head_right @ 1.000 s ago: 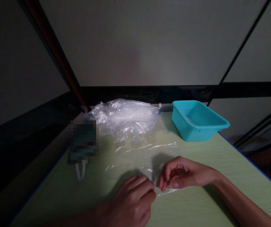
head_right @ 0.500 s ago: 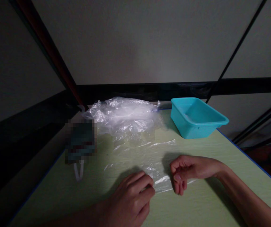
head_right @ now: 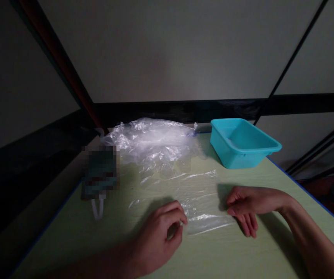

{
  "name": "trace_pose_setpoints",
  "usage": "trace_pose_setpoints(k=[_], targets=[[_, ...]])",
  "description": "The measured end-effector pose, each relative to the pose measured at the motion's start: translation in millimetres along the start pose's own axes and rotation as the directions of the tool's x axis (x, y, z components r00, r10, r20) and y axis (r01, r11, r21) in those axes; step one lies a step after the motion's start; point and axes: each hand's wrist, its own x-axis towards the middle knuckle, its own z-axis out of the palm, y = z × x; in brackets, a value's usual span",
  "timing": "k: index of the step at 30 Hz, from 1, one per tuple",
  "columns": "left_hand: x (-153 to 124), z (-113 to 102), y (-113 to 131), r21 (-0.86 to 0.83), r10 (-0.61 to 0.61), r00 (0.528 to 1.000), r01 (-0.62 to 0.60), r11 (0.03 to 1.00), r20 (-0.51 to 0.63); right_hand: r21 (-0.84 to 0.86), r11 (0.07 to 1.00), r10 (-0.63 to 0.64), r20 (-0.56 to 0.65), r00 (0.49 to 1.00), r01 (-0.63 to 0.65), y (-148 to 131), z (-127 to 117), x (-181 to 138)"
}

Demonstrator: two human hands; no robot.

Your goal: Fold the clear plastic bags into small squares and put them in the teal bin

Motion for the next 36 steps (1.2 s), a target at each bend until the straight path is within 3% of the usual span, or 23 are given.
trace_pose_setpoints(k=[2,5,8,11,14,17,21,26,36], targets=[[1.0,-1.1,-0.4,-0.02,-0.027,0.998,0.026,0.999,-0.06,0.013,1.0,-0.015,0.021,1.0,0.014,-1.7,-0.3,-2.2],[0.3,-6.2,3.7,0.073,0.05,0.997,-0.045,0.996,-0.063,0.092,0.985,-0.146,-0.009,0.989,0.146,-10.3,1.1,-5.6],[-2.7,-11.1,8.8,0.173,0.165,0.982,-0.179,0.968,0.092,0.157,0.923,-0.342,-0.079,0.936,0.351,-22.8,5.7,-4.5],[-5.1,-13.5,9.8,0.205,0.232,0.938,-0.287,0.936,0.256,0.208,0.872,-0.436,-0.078,0.897,0.442,-32.1,13.1,4.3],[-5.6,-15.2,7.9,0.204,0.248,0.895,-0.338,0.919,0.371,0.26,0.866,-0.438,-0.017,0.899,0.427,-35.6,20.0,16.0],[-5.1,-17.1,7.1,0.208,0.225,0.881,-0.334,0.919,0.417,0.269,0.895,-0.381,0.041,0.924,0.357,-36.3,23.8,22.2],[-5.1,-17.9,8.2,0.215,0.201,0.877,-0.319,0.923,0.436,0.199,0.952,-0.25,0.06,0.966,0.233,-36.5,22.3,18.2],[-5.7,-18.1,7.4,0.225,0.199,0.871,-0.326,0.918,0.45,0.074,0.986,-0.156,0.089,0.984,0.149,-29.5,11.7,7.0],[-4.4,-17.8,5.1,0.245,0.215,0.864,-0.354,0.903,0.456,-0.001,0.996,-0.093,0.025,0.995,0.093,-13.0,1.1,-3.8]])
